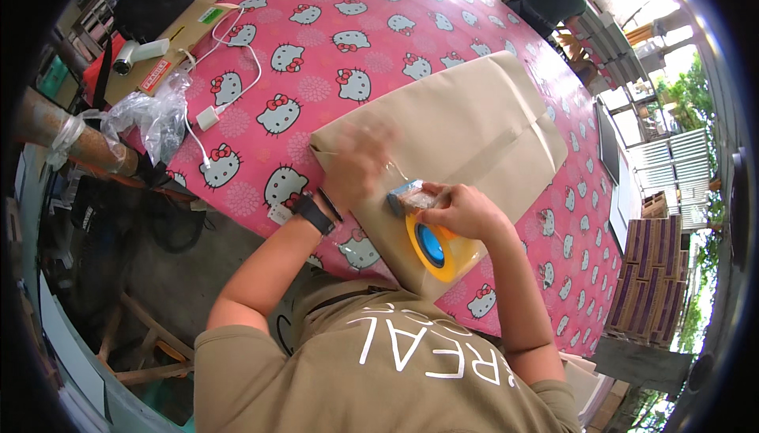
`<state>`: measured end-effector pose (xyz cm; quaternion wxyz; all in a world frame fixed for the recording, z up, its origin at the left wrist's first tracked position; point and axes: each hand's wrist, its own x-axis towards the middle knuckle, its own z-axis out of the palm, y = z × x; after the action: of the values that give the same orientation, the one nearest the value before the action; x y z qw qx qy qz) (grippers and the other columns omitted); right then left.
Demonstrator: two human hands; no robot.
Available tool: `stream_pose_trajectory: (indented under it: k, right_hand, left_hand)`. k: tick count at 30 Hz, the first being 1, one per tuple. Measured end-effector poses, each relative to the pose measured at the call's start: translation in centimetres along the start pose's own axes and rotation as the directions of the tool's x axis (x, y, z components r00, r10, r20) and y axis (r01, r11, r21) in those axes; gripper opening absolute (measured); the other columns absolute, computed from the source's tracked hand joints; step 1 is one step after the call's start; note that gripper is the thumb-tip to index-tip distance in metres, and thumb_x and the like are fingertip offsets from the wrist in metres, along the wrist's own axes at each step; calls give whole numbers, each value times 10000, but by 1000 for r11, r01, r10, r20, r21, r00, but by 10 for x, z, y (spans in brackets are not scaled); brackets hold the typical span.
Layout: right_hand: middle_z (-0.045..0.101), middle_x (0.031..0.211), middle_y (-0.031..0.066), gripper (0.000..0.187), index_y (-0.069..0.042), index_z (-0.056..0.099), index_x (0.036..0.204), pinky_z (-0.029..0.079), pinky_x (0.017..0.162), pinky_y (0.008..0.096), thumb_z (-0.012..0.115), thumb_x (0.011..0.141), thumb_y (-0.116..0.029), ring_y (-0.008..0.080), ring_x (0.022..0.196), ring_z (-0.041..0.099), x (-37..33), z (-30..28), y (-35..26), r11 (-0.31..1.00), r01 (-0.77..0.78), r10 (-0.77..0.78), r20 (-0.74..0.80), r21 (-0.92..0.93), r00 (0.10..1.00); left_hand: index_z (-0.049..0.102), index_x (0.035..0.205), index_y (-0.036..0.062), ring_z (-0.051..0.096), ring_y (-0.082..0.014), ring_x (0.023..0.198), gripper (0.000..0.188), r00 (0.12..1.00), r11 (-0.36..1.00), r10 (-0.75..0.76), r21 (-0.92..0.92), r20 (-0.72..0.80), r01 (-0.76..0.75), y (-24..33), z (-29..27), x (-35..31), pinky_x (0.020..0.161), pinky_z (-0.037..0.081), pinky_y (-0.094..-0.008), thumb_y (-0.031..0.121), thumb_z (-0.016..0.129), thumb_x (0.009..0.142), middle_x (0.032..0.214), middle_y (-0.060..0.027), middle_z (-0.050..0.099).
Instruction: The person places a plastic-wrapped item onto brown paper, folds the paper over the item, and secures the seams and edges with tape using a hand-held dispenser.
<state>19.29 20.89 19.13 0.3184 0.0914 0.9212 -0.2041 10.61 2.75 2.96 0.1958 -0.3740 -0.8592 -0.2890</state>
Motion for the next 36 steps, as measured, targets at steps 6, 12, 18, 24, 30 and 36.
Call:
stream_pose_trajectory:
  k: [6, 12, 18, 24, 30, 36]
  right_hand:
    - [643, 992, 121, 622, -85, 620, 1093, 455, 823, 324, 623, 642, -513, 255, 897, 611, 7, 5, 6, 997, 43, -45, -28, -59, 999]
    - [647, 934, 103, 641, -81, 633, 1054, 493, 717, 343, 663, 607, -539, 233, 834, 621, 20, -1, 5, 993, 76, -70, 69, -88, 995]
    - [640, 800, 88, 588, -20, 664, 899, 484, 598, 297, 696, 604, -528, 177, 661, 601, 16, -1, 7, 982, 35, 9, 232, -187, 973]
    - [649, 820, 107, 618, -17, 674, 900, 477, 673, 314, 687, 612, -563, 195, 767, 607, -53, 29, 83, 971, 124, -20, 450, -203, 893]
    - [551, 1197, 148, 593, -6, 564, 1143, 431, 885, 352, 590, 743, -442, 251, 981, 567, 31, 35, 34, 736, 471, 324, 865, -485, 383]
    - [541, 1190, 177, 627, -6, 507, 1183, 429, 883, 371, 591, 746, -448, 288, 996, 556, -3, 37, 63, 810, 253, 88, 536, -529, 840]
  left_hand:
    - [411, 1318, 270, 275, -247, 1312, 470, 885, 910, -330, 360, 328, 206, -31, -29, 31, 1014, 180, -604, 465, 363, 893, 1398, -53, 353]
    - [404, 1322, 288, 268, -231, 1316, 543, 956, 976, -106, 214, 274, 47, 17, 13, -14, 1029, 154, -582, 552, 395, 847, 1427, -6, 309]
    - [352, 1344, 322, 217, -148, 1330, 671, 897, 898, -367, 347, 248, 271, 46, 1, -6, 1047, 112, -575, 666, 419, 772, 1435, 71, 278]
    - [318, 1365, 313, 182, -171, 1344, 715, 858, 855, -468, 355, 213, 379, 50, -1, -7, 1038, 94, -617, 683, 414, 761, 1452, 38, 242]
    - [402, 1286, 134, 415, -187, 1190, 462, 912, 995, -46, 96, 408, 7, 118, 110, -41, 1007, 269, -518, 271, 384, 845, 1298, -66, 451]
    - [323, 1360, 121, 143, -210, 1358, 676, 905, 978, -196, 6, 377, 209, 165, 70, -49, 1096, 24, -493, 547, 346, 835, 1459, -88, 219]
